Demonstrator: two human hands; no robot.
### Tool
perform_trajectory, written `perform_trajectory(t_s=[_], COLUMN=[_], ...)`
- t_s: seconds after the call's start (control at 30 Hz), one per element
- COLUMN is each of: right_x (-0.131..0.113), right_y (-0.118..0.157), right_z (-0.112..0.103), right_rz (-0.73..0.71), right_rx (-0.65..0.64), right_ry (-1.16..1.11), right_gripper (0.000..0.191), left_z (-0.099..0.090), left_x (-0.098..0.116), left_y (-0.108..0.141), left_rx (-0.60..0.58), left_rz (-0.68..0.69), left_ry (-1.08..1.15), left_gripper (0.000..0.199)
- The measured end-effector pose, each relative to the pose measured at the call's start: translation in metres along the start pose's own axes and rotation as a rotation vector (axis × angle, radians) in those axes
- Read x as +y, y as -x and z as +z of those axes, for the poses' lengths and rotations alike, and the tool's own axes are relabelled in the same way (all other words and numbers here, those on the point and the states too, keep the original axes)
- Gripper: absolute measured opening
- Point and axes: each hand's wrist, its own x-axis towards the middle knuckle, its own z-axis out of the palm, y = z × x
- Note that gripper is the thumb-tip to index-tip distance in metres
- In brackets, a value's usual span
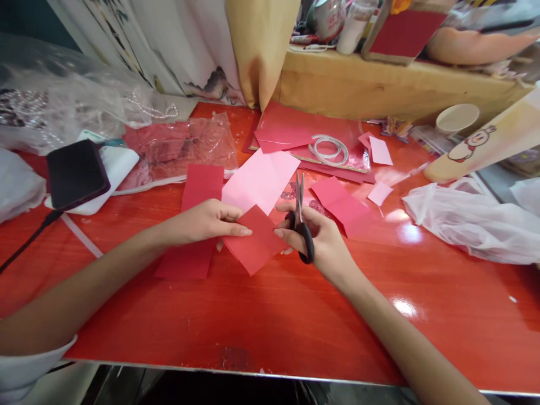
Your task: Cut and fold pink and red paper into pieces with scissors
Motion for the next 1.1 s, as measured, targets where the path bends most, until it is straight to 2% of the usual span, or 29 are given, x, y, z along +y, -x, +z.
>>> perform_trajectory(t_s=[0.17,0.57,1.1], right_x=[0.0010,0.0056,0.0059], right_y=[-0.0012,-0.0021,-0.0008], right_z=[0.0008,0.0001,-0.0001], right_rz=[0.055,0.037,0.017], right_rx=[-0.048,-0.072,-0.048], right_ry=[0.010,-0.012,0.027], right_gripper=[0.033,0.031,0.026], left_z=[-0.0002,-0.0010,0.0009], left_x=[0.0003,0.0029,0.0026], left_y=[0.0009,0.0009,0.0011], left_rx=[-0.048,-0.109,-0.112], left_rz=[0.012,-0.034,-0.071], left_ry=[-0.023,-0.106,-0.073], left_gripper=[0.022,0.027,0.023])
